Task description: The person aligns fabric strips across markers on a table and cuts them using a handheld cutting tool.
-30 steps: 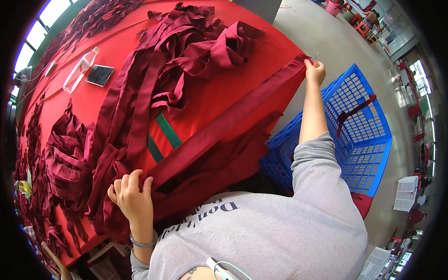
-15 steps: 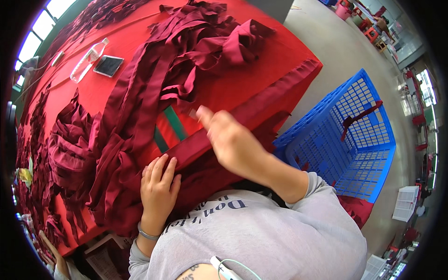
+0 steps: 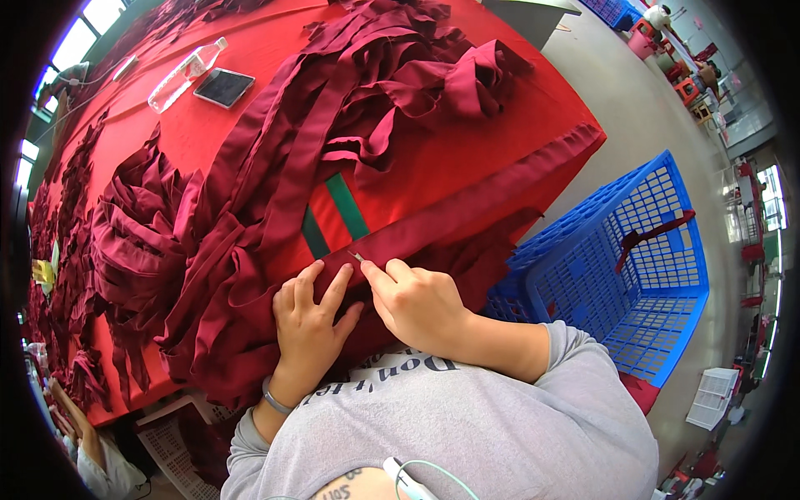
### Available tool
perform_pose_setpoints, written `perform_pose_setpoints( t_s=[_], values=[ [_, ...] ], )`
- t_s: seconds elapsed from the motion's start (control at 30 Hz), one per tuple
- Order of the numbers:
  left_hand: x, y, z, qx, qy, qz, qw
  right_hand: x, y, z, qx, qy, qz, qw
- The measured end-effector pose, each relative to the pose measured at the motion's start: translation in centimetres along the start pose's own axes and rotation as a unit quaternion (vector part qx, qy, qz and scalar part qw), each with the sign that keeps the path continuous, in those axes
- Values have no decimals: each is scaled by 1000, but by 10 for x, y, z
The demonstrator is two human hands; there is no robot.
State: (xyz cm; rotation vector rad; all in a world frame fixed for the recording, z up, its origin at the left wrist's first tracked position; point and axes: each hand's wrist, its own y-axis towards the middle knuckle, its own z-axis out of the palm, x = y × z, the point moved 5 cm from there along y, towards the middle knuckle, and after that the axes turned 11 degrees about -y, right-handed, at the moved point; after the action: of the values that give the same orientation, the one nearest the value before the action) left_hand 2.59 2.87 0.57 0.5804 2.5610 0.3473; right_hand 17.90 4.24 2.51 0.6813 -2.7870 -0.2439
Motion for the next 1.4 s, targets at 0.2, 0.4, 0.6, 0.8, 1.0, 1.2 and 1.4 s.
perform_pose_setpoints(
  t_s=[0.2,0.4,0.6,0.8,1.0,1.2,1.4],
  values=[
    [-2,1,3,6,25,2,1000,-1,-2,5,18,27,-14,999],
    [-1,-1,2,12,30,4,999,-17,18,-4,-135,35,65,988],
    [10,-4,-2,-8,-53,-24,998,5,4,2,-9,104,-38,994],
    [6,0,-3,6,-53,-3,999,9,9,8,13,73,-30,997],
    [6,1,-3,5,-28,-9,1000,-3,19,1,-93,108,62,988],
    [9,0,-3,5,-53,-18,998,7,7,-2,-37,100,-20,994],
    [7,1,-4,4,-60,-9,998,8,12,15,-32,78,-22,996]
  ],
)
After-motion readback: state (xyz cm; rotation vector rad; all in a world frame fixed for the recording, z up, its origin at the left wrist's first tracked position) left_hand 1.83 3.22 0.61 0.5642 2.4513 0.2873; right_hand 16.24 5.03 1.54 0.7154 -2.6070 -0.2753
